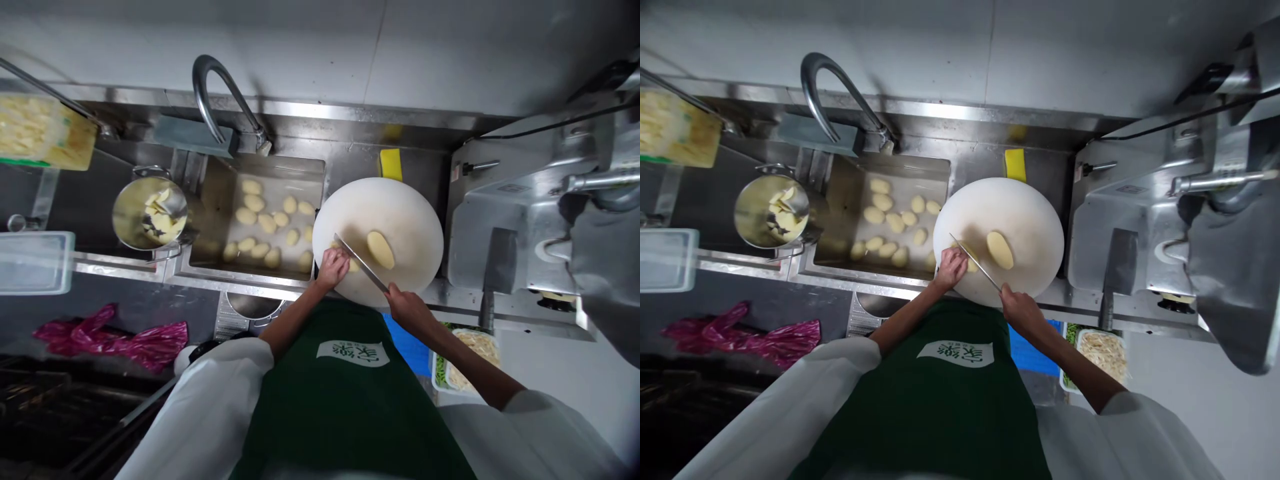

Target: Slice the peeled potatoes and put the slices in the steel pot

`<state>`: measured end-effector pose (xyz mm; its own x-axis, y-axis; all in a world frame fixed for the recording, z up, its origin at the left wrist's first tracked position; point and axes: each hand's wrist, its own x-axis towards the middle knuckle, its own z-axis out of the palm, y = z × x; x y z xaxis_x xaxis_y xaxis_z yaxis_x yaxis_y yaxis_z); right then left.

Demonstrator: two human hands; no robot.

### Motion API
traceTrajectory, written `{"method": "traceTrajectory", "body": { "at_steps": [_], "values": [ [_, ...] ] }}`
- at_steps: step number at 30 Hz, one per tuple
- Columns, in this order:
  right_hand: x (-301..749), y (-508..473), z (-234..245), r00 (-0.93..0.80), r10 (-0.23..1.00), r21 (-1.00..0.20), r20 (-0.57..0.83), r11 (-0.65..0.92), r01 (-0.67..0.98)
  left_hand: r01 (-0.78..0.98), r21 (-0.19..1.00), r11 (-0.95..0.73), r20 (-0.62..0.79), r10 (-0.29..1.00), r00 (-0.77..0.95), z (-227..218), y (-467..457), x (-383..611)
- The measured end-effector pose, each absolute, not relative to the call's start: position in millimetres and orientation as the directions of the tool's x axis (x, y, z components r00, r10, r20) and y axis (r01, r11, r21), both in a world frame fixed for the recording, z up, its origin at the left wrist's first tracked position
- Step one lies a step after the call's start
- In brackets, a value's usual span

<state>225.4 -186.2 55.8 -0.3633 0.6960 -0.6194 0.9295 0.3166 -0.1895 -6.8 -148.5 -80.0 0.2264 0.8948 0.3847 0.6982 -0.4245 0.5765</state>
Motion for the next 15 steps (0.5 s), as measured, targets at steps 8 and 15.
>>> {"method": "traceTrajectory", "body": {
  "at_steps": [8,15],
  "values": [
    [201,-171,33,-0.355,0.679,-0.195,-0.642,0.303,0.933,0.661,0.607,-0.441,0.400,0.888,0.226,-86,-152,-9],
    [225,-185,61,-0.363,0.686,-0.171,-0.631,0.334,0.927,0.667,0.604,-0.436,0.390,0.892,0.230,-88,-152,-8]
  ]
}}
